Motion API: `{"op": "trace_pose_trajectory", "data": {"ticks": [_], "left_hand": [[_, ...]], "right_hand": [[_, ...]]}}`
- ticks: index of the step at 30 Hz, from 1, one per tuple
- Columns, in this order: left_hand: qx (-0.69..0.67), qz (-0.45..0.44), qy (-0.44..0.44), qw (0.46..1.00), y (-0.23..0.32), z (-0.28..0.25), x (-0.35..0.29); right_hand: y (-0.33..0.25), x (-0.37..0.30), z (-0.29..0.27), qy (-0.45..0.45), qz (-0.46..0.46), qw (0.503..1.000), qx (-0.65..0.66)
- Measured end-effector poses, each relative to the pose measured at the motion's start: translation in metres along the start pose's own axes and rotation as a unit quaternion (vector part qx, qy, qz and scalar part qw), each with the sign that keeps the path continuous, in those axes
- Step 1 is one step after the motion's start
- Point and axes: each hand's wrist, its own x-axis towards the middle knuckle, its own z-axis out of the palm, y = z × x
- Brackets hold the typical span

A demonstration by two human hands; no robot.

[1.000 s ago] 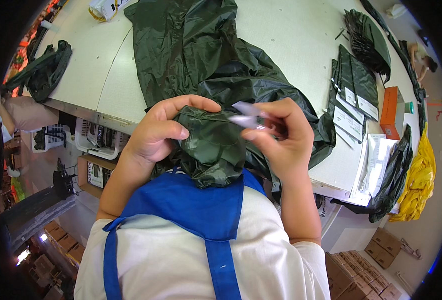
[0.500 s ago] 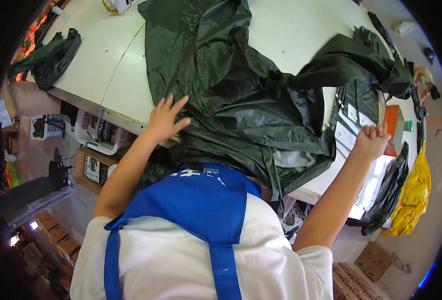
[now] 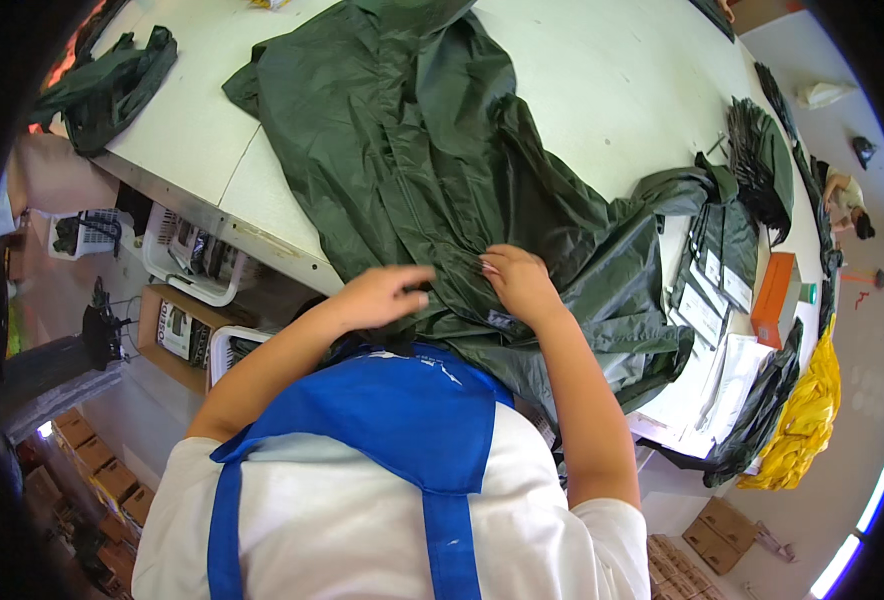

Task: The person folds a large green raincoat on a white table, smoothing and aligning the fabric into a compact rectangle. They then place the folded item into a white basket and retrieve another raincoat to repeat the folding process, using a small blade to trim loose threads.

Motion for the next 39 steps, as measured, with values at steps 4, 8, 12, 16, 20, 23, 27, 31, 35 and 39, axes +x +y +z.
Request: {"op": "trace_pose_trajectory", "data": {"ticks": [4,8,12,16,20,23,27,31,35,39], "left_hand": [[-0.469,-0.146,0.317,0.812,-0.011,-0.016,0.045],[-0.506,-0.154,0.313,0.789,-0.024,-0.033,0.082],[-0.658,-0.006,0.226,0.718,0.004,-0.048,0.082],[-0.701,0.093,0.188,0.682,0.044,-0.062,0.078],[-0.682,0.096,0.232,0.687,0.051,-0.064,0.084],[-0.408,0.061,0.323,0.852,0.048,-0.059,0.088],[-0.165,0.116,0.436,0.877,0.071,-0.064,0.092],[-0.211,0.099,0.377,0.896,0.081,-0.069,0.091],[-0.311,0.059,0.301,0.900,0.084,-0.074,0.084],[-0.150,0.092,0.305,0.936,0.028,-0.086,0.112]], "right_hand": [[-0.011,-0.008,-0.008,0.021,0.032,0.993,0.113],[-0.026,0.005,-0.039,-0.016,0.086,0.978,0.192],[-0.048,0.082,-0.087,0.052,-0.038,0.977,0.204],[-0.080,0.178,-0.111,-0.099,-0.193,0.949,0.228],[-0.048,0.198,-0.141,-0.235,-0.102,0.942,0.218],[-0.039,0.177,-0.143,-0.196,-0.040,0.917,0.344],[-0.039,0.160,-0.132,-0.131,-0.044,0.891,0.433],[-0.046,0.165,-0.143,-0.149,-0.157,0.923,0.319],[-0.022,0.176,-0.149,-0.290,-0.044,0.900,0.322],[0.024,0.164,-0.171,-0.133,-0.035,0.899,0.415]]}}
